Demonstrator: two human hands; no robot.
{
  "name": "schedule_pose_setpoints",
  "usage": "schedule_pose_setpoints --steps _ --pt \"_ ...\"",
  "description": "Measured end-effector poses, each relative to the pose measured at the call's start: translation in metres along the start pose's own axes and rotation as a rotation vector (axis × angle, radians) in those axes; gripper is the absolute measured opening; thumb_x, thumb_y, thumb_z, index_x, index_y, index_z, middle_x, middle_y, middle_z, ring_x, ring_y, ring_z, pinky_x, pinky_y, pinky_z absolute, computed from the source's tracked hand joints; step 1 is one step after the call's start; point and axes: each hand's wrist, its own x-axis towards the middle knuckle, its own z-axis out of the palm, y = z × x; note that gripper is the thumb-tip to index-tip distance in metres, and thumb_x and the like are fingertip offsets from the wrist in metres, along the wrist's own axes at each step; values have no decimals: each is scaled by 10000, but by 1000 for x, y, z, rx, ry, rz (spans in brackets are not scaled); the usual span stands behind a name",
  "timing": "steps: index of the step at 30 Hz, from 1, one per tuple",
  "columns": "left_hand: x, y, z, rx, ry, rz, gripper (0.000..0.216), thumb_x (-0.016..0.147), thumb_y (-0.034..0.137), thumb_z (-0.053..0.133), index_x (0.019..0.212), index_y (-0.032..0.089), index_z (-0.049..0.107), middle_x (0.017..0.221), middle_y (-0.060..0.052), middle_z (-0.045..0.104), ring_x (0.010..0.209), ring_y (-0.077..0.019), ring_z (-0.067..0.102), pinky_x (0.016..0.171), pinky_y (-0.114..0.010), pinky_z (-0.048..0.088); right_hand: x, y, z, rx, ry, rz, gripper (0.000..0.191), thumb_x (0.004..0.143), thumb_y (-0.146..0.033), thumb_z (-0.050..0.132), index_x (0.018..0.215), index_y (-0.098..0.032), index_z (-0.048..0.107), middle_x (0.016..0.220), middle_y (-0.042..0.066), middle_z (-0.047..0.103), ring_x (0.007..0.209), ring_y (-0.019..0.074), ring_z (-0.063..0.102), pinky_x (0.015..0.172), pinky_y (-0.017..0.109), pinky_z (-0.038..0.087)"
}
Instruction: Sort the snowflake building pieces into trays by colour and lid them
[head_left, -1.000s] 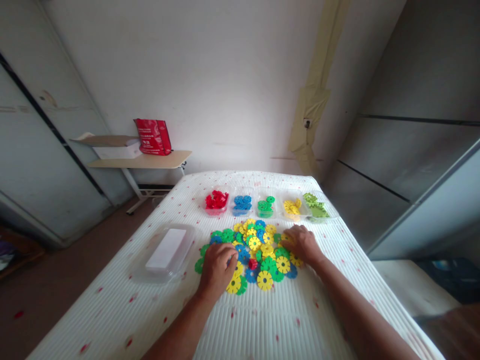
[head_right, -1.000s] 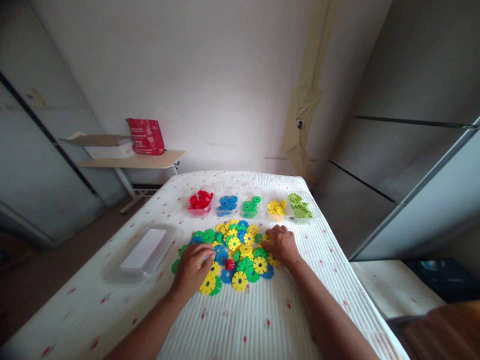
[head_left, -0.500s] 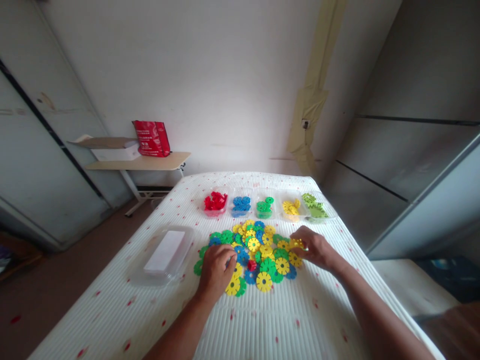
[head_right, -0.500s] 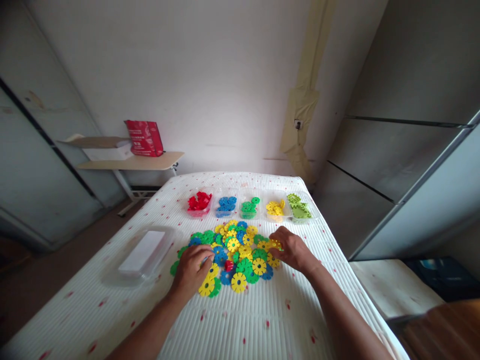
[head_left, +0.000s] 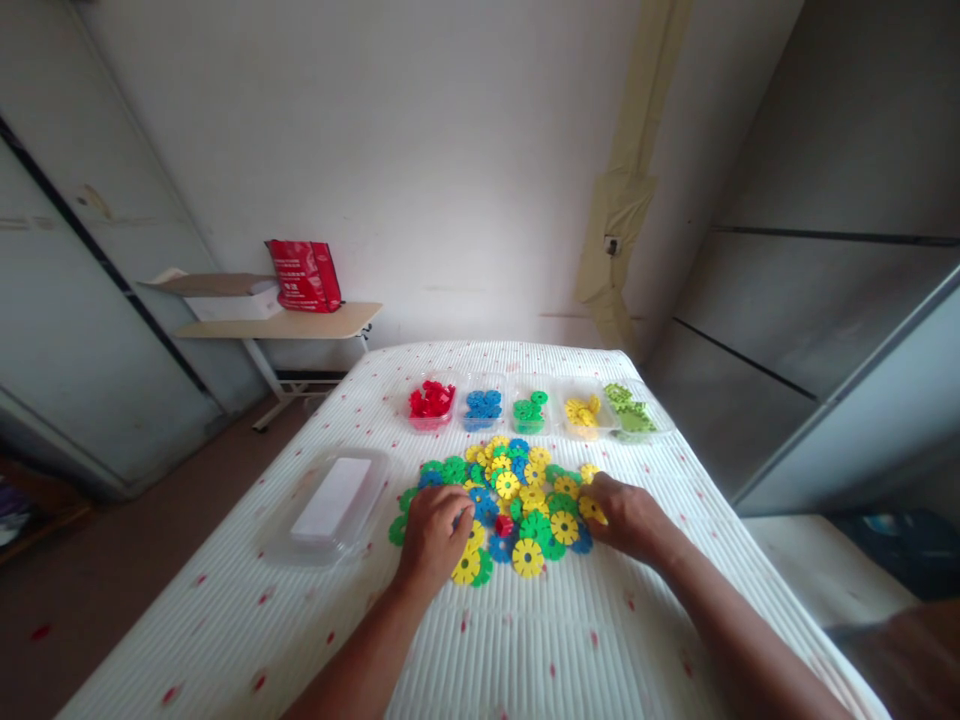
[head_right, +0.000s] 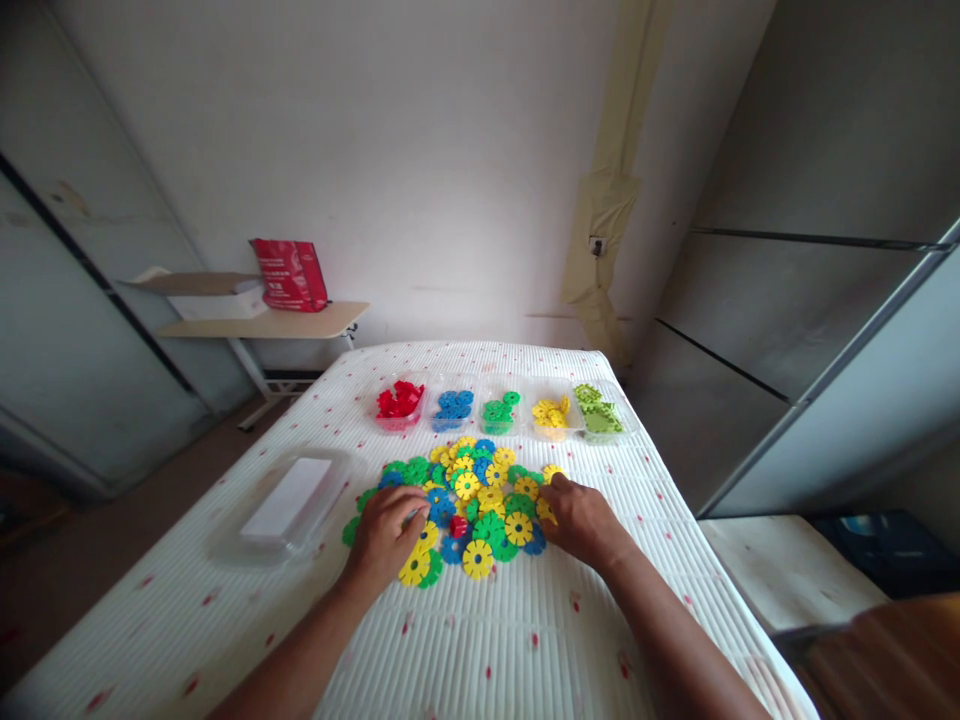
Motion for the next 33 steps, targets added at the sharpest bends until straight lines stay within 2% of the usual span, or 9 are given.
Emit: schedule_pose_setpoints --steps 5,10,14,16,19,22,25,29,33 --pt "0 -1 1 -14 7 1 161 819 218 498 759 208 647 838 -35 664 843 -181 599 790 -341 455 -1 -3 -2 -32 -28 -2 212 758 -201 512 944 -195 614 888 73 601 766 161 592 601 218 440" --pt "-1 -1 1 -22 1 -4 173 822 224 489 759 205 650 841 -37 663 840 -180 598 789 -346 453 0 3 -3 74 -40 -6 216 781 -216 502 959 -201 623 899 67 606 804 168 605 670 240 462" --pt "-1 -1 1 -20 4 -4 176 822 227 486 760 208 650 835 -39 663 839 -181 598 786 -346 456 -1 17 -3 243 -9 -13 267 766 -240 517 1007 -218 628 894 50 629 750 155 607 675 247 467" --pt "-1 -2 1 -19 6 -2 180 822 232 485 756 211 651 826 -38 662 833 -178 599 779 -340 461 -1 29 -1 367 26 -2 276 771 -279 517 1016 -226 632 862 37 645 710 147 604 659 249 476" --pt "-1 -2 1 -11 6 0 183 824 242 484 751 212 649 821 -37 660 831 -177 599 779 -337 463 0 49 1 482 149 76 311 769 -331 512 1025 -204 636 889 51 663 694 152 609 638 262 494" --pt "0 -1 1 -9 6 -2 183 825 237 484 749 210 648 821 -38 659 836 -179 598 780 -338 460 7 65 5 375 261 188 311 738 -320 517 984 -188 653 908 67 664 721 173 623 673 289 498" --pt "0 0 0 -11 4 -10 172 820 222 491 748 208 647 820 -33 661 837 -183 598 782 -347 459 19 69 10 222 293 237 315 731 -301 511 979 -174 658 925 81 660 781 199 632 732 313 489" --pt "0 1 0 -9 9 -11 172 817 223 493 750 210 651 819 -32 662 839 -181 598 783 -347 462 33 61 15 208 182 182 343 714 -241 538 1035 -182 643 1011 83 652 863 199 632 783 304 481" --pt "0 1 0 -4 6 -10 175 819 218 490 756 207 653 820 -37 661 839 -175 595 787 -341 462 34 57 16 233 63 91 342 687 -208 578 1020 -197 652 999 68 658 875 199 627 786 304 479"
